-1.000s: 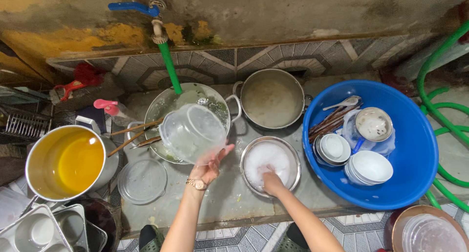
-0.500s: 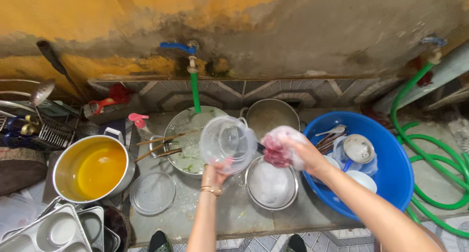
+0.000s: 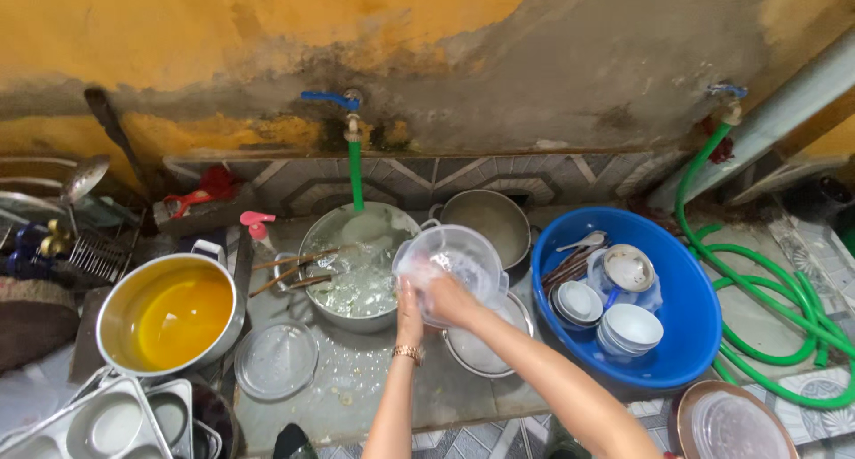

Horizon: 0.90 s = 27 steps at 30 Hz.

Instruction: The person washes various kitchen items, including chopsticks, spoons, and plates, using a pink scrubbing cloth and soapy water. They scrub each item thoroughly and place the cleaned items into a blue basin to the right.

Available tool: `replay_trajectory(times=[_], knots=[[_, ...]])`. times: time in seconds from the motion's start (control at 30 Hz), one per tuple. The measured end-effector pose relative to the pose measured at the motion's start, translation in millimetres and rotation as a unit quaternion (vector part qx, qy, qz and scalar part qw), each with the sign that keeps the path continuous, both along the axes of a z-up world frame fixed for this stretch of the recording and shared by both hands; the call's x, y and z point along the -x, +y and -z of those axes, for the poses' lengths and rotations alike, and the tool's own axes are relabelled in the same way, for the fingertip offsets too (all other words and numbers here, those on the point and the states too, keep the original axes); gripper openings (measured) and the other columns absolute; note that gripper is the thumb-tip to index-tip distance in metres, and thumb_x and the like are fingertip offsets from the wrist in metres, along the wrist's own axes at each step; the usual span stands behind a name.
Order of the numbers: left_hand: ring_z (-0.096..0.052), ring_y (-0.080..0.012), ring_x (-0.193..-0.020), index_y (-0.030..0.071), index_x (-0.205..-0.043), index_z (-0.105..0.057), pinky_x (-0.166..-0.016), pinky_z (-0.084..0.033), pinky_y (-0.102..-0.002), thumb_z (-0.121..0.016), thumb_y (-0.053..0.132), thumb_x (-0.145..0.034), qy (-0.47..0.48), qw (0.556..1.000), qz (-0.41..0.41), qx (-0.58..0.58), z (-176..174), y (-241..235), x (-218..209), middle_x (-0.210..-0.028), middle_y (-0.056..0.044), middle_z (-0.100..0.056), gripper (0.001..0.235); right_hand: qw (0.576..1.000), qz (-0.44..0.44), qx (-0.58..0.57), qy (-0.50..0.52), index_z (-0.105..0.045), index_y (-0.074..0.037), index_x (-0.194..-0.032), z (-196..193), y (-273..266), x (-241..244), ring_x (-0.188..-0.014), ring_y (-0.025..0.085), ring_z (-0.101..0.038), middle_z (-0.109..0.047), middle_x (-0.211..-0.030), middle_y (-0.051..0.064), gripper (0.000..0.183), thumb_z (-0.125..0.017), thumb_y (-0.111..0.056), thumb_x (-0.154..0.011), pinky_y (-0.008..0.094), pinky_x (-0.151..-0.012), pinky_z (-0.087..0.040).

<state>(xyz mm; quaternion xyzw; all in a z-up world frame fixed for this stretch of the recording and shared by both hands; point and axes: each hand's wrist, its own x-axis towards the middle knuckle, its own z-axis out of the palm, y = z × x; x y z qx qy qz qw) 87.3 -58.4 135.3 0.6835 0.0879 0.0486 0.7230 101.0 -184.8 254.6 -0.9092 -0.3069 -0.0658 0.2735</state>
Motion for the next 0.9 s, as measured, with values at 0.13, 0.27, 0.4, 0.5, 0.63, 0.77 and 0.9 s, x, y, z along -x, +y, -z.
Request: replay_trajectory(times=[0.13, 0.27, 0.4, 0.5, 0.63, 0.77, 0.9], knots=[[-0.032, -0.0334, -0.151, -0.005, -0.152, -0.039, -0.124, -0.023, -0.037, -0.045, 0.054, -0.103, 0.028, 0.984, -0.059, -0.167, -17.0, 16.3, -2.1, -0.161, -0.021, -0.037, 0.077, 0.981, 0.152, 0.103, -0.061, -0.069, -0.009, -0.118, 6.4, -7.7, -5.3, -0.105, 0.038, -0.065, -0.065, -0.116, 0.020, 0.034, -0.065, -0.019, -0.085, 0.051, -0.083, -0.052], [-0.035, -0.0336, -0.149, -0.002, -0.149, -0.045, -0.121, -0.025, -0.038, -0.041, 0.053, -0.101, -0.012, 0.995, -0.045, -0.086, -34.6, 12.5, 4.0, -0.158, -0.021, -0.042, 0.073, 0.972, 0.148, 0.177, -0.037, -0.067, -0.004, -0.118, 45.2, -3.8, -44.7, -0.099, 0.039, -0.064, -0.065, -0.110, 0.023, 0.032, -0.064, -0.017, -0.090, 0.051, -0.082, -0.053], [-0.039, -0.0335, -0.145, -0.003, -0.150, -0.042, -0.119, -0.028, -0.040, -0.045, 0.050, -0.102, -0.007, 0.988, -0.051, -0.146, -33.1, 7.9, 6.7, -0.154, -0.022, -0.045, 0.071, 0.965, 0.153, 0.211, -0.007, -0.066, -0.004, -0.116, 88.9, -5.2, -49.1, -0.099, 0.037, -0.065, -0.067, -0.106, 0.021, 0.024, -0.061, -0.014, -0.094, 0.051, -0.086, -0.053], [-0.044, -0.0319, -0.143, -0.002, -0.148, -0.045, -0.119, -0.029, -0.040, -0.046, 0.048, -0.102, -0.045, 0.985, -0.072, -0.150, -27.8, 23.8, -6.7, -0.152, -0.021, -0.049, 0.068, 0.979, 0.171, 0.029, 0.108, -0.064, 0.000, -0.121, 86.6, 6.8, -33.6, -0.104, 0.038, -0.065, -0.067, -0.112, 0.026, 0.031, -0.061, -0.013, -0.093, 0.049, -0.085, -0.053], [-0.037, -0.0641, -0.114, -0.019, -0.134, -0.050, -0.103, -0.037, -0.060, -0.043, 0.047, -0.118, 0.082, 0.992, -0.045, 0.090, 23.7, 19.5, -21.1, -0.122, -0.045, -0.040, 0.068, 0.869, 0.178, -0.397, 0.236, -0.062, 0.000, -0.125, 74.7, 44.6, -45.2, -0.108, 0.039, -0.065, -0.069, -0.113, 0.025, 0.039, -0.061, -0.012, -0.088, 0.048, -0.088, -0.052], [-0.034, -0.0346, -0.147, -0.004, -0.153, -0.037, -0.118, -0.024, -0.039, -0.041, 0.048, -0.107, -0.019, 0.998, -0.010, -0.059, 1.4, 14.1, -20.1, -0.158, -0.023, -0.040, 0.070, 0.847, 0.254, -0.417, 0.212, -0.064, -0.002, -0.123, 75.3, 42.0, -48.0, -0.108, 0.039, -0.064, -0.067, -0.116, 0.023, 0.036, -0.065, -0.013, -0.089, 0.048, -0.088, -0.053], [-0.051, -0.0294, -0.142, 0.000, -0.147, -0.050, -0.118, -0.034, -0.037, -0.043, 0.051, -0.102, -0.029, 0.994, 0.048, -0.092, -56.8, 62.9, -24.2, -0.151, -0.019, -0.057, 0.068, 0.966, -0.128, -0.006, 0.224, -0.066, -0.004, -0.121, 57.7, -25.2, -26.2, -0.108, 0.039, -0.062, -0.066, -0.118, 0.020, 0.033, -0.068, -0.015, -0.090, 0.048, -0.088, -0.054]])
